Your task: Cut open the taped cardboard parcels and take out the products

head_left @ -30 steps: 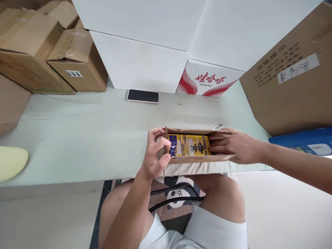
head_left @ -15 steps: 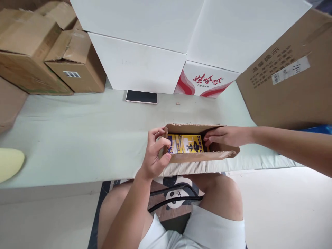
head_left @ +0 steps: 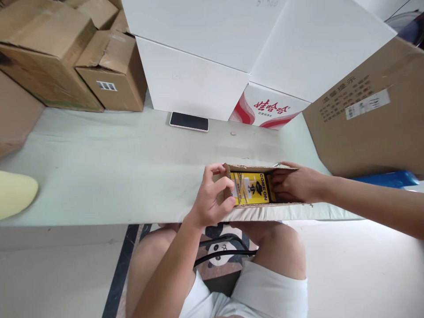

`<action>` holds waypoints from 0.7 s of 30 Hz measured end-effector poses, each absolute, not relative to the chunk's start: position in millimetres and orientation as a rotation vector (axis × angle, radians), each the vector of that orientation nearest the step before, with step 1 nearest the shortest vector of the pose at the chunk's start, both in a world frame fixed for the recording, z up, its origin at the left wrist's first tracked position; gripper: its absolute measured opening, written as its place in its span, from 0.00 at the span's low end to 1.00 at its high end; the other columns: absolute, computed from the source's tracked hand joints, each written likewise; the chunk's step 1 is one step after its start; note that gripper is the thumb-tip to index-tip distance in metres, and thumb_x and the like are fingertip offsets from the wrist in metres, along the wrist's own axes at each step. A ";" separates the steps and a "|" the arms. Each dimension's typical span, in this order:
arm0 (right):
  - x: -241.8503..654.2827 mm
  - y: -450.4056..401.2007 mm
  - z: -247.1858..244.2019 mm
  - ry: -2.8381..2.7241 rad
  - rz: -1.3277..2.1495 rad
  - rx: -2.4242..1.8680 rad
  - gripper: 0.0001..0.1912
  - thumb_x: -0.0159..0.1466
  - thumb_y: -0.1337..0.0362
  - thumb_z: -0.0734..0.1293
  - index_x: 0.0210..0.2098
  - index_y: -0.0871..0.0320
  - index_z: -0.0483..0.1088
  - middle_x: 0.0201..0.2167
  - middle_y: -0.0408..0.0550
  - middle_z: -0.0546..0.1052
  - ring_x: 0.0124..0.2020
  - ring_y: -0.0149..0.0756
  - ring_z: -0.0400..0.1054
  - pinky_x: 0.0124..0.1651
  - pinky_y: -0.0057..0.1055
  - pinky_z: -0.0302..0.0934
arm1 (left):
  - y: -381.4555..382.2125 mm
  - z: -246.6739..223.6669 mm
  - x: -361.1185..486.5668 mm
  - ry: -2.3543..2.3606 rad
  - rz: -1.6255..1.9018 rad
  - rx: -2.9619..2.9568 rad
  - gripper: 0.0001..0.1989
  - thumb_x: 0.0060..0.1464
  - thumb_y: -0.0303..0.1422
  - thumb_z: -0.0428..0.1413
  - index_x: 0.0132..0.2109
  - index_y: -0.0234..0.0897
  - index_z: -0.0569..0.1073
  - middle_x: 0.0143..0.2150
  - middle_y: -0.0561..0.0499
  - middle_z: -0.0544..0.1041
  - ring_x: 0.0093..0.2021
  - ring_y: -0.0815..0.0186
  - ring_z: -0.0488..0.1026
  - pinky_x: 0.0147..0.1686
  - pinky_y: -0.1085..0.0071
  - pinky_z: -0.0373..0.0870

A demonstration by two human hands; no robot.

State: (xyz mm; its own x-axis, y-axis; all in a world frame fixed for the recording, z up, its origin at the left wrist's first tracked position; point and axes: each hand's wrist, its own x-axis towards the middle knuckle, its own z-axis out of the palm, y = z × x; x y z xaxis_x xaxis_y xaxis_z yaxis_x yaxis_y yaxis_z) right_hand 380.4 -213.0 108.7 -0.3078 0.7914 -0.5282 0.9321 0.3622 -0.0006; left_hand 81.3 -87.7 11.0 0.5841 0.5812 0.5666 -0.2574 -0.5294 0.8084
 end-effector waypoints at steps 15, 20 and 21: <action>350.0 -224.1 104.6 1.912 -0.193 1.664 0.16 0.59 0.78 0.65 0.36 0.53 0.81 0.39 0.54 0.81 0.49 0.50 0.74 0.61 0.54 0.57 | -92.6 15.0 83.4 0.222 1.093 1.820 0.03 0.55 0.33 0.55 0.39 0.41 0.69 0.54 0.43 0.61 0.62 0.51 0.65 0.62 0.52 0.72; 336.8 -212.6 102.6 1.781 -0.131 1.674 0.16 0.63 0.77 0.64 0.35 0.54 0.81 0.38 0.52 0.82 0.48 0.46 0.74 0.53 0.47 0.59 | -92.3 16.9 83.5 0.254 1.056 1.829 0.03 0.56 0.34 0.55 0.38 0.40 0.69 0.53 0.43 0.61 0.62 0.52 0.65 0.63 0.53 0.71; 335.9 -211.3 101.9 1.766 -0.121 1.666 0.15 0.63 0.77 0.64 0.35 0.55 0.81 0.38 0.53 0.82 0.47 0.47 0.74 0.51 0.46 0.59 | -92.4 17.5 83.2 0.263 1.046 1.831 0.03 0.56 0.34 0.55 0.38 0.40 0.69 0.53 0.43 0.61 0.62 0.52 0.65 0.63 0.53 0.71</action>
State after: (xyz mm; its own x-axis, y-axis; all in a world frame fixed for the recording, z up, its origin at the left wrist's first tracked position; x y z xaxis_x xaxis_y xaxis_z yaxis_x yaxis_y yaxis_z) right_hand 335.9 -211.3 101.9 0.0674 0.8427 -0.5341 0.9078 0.1703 0.3833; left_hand 83.2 -92.4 17.5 0.6066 0.5813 0.5423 -0.2560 -0.5031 0.8255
